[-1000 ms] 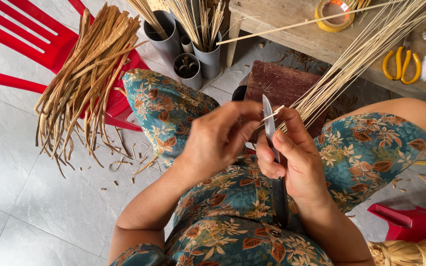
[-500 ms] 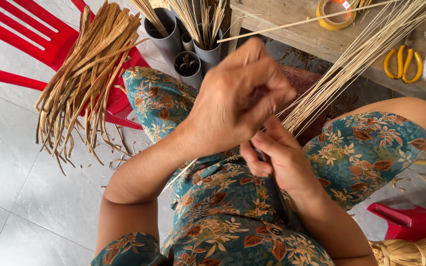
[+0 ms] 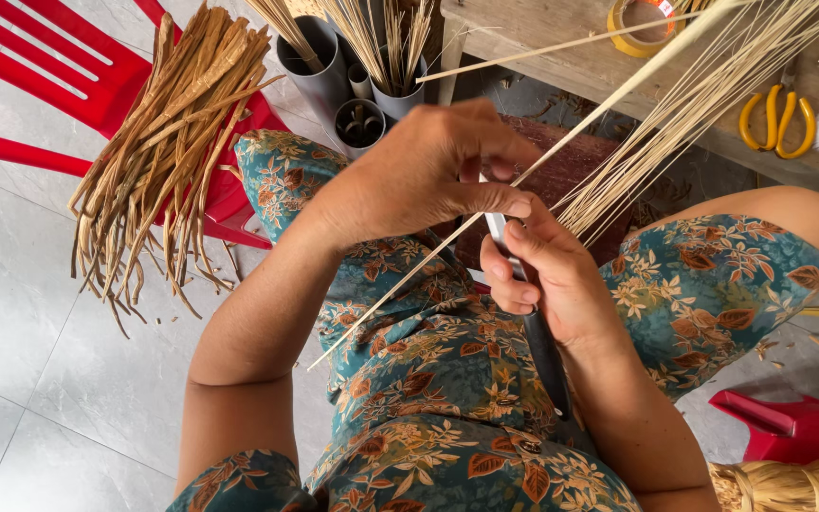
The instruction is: The person sits on a low stool and uses a small knife to split and peel thin strips from bamboo sticks, drawing each stick against the blade to shave off slivers, then sets finished strips aside and reaches for the next stick.
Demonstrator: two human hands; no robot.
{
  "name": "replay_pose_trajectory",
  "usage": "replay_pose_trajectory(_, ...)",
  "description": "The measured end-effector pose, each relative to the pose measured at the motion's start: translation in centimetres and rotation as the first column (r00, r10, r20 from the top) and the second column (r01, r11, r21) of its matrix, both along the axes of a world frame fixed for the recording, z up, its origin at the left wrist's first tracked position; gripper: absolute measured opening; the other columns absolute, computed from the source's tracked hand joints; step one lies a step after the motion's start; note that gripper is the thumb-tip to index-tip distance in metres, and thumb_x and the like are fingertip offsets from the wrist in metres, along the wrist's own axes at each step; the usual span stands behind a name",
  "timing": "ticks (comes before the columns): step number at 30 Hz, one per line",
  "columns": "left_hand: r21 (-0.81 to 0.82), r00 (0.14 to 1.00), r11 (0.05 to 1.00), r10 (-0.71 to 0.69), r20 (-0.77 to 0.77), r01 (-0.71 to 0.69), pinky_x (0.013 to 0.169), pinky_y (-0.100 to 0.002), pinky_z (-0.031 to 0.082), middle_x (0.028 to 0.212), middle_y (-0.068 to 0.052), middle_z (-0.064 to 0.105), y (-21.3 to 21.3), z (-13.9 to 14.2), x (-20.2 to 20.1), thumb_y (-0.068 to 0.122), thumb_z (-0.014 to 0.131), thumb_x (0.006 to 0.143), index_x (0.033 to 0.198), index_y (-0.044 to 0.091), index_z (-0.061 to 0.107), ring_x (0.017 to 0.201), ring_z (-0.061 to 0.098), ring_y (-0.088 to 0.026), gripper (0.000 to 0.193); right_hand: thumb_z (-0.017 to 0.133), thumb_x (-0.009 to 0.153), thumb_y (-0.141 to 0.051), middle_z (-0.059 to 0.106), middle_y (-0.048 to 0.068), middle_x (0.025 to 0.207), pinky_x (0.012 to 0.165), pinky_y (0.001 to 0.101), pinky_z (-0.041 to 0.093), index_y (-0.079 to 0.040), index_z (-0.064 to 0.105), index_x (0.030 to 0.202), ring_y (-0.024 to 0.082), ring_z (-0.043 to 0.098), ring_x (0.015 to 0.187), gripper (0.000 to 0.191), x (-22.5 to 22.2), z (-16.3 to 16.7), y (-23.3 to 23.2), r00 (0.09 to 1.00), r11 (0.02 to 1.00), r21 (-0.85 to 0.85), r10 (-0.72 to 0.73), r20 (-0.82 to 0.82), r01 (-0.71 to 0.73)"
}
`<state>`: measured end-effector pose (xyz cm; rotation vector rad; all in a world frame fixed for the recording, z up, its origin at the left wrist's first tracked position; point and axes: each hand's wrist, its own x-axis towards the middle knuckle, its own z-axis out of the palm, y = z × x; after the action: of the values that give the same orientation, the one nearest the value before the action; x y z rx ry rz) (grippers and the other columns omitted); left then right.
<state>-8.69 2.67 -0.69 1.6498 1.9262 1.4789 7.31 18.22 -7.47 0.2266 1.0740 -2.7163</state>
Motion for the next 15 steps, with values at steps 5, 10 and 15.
replay_pose_trajectory(5,-0.006,0.997,0.999,0.051,-0.053,-0.052,0.070,-0.036,0.053,0.088,-0.007,0.068,1.2,-1.5,0.5,0.016,0.078,0.094,0.096,0.007,0.074,0.080,0.070,-0.023,0.010,0.051,0.109,-0.023,0.055,0.006,0.080,0.046,0.0198,0.031,-0.015,0.047,0.133,0.005,0.038,0.051,0.026,0.2,0.4,0.4,1.000,1.000,-0.009,-0.008,-0.020,0.008)
replay_pose_trajectory(10,0.129,0.976,0.984,0.141,-0.167,-0.120,0.067,-0.040,0.050,0.080,-0.010,0.063,2.7,-0.3,-0.4,0.016,0.080,0.094,0.088,0.003,0.067,0.075,0.065,-0.027,0.019,0.053,0.109,-0.024,0.057,0.007,0.081,0.045,0.0215,0.030,-0.012,0.047,0.129,0.006,0.038,0.050,0.025,-0.3,-0.9,0.1,1.000,1.000,0.017,0.025,-0.018,-0.024)
replay_pose_trajectory(15,0.088,0.947,0.943,0.322,0.018,-0.322,0.057,-0.040,0.044,0.066,-0.013,0.060,5.0,1.3,-2.8,0.022,0.079,0.098,0.085,0.004,0.070,0.061,0.059,-0.026,0.023,0.058,0.103,-0.022,0.057,0.006,0.073,0.038,0.0219,0.027,-0.010,0.047,0.120,0.006,0.038,0.044,0.023,-1.6,-4.3,-2.4,0.959,0.976,0.021,0.208,0.191,-0.216)
